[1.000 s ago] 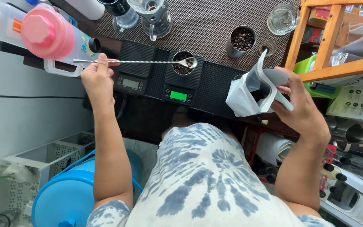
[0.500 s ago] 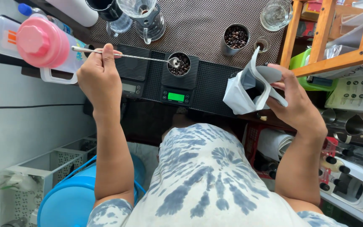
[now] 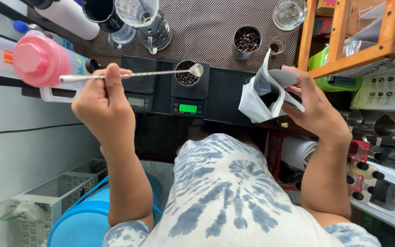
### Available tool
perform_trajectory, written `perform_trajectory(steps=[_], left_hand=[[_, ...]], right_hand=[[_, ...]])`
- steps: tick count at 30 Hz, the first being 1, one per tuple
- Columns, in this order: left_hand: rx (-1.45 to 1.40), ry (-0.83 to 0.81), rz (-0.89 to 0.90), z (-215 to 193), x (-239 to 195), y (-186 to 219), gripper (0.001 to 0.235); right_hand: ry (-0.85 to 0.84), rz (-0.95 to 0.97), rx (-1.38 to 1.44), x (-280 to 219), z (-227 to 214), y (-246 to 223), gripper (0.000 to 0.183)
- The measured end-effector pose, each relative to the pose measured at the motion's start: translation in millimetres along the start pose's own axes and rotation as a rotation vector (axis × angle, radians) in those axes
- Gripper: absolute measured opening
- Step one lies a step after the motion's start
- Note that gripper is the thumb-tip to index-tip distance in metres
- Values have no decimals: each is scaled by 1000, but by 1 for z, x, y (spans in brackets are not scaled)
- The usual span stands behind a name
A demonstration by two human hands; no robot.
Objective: Scoop coffee beans from a bag into a container on a scale to measure a specific amount.
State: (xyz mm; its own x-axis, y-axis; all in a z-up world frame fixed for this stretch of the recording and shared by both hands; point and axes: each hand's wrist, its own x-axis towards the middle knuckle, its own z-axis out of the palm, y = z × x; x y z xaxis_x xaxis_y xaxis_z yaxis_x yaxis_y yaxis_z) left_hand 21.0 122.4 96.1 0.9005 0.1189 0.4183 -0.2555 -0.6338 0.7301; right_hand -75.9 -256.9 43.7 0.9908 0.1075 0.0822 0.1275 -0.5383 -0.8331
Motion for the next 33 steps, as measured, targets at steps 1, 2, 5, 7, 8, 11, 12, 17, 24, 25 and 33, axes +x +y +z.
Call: perform_trajectory(steps=[1,2,5,7,8,11,12,17,24,25,33], left_hand=[[-4,-5,6,0,-4,7,36],[-94,-12,-15,1,-8,15,36],[-266,-44,-76,8,-18,36,33],[-350,-61,-110,17,-20,49,32],[-366,-100,-92,22,-21,55,30],[-367,-194,-35,44,-27,68,25],[-351,-251,-1,53,-29,72,21],[-221,-303,269,118,-69,82,12],[12,-612,248,185,-107,68,21],[2,-598,244,184,-110,66,21],[52,-703,128,210,-107,61,21]], right_hand=[[8,3,-1,0,-1,1,72],[2,-15,-4,0,-1,2,72],[-4,-11,-4,-1,-2,4,72],[-3,1,-3,0,-1,6,72],[-1,-4,0,-1,-1,8,72],[6,-7,15,-2,0,10,73],[9,0,28,-3,0,10,74],[25,-9,2,-4,4,6,81],[23,-52,-86,-2,8,-3,79],[16,-60,-100,-10,14,4,79],[-26,14,-1,-4,11,21,71]])
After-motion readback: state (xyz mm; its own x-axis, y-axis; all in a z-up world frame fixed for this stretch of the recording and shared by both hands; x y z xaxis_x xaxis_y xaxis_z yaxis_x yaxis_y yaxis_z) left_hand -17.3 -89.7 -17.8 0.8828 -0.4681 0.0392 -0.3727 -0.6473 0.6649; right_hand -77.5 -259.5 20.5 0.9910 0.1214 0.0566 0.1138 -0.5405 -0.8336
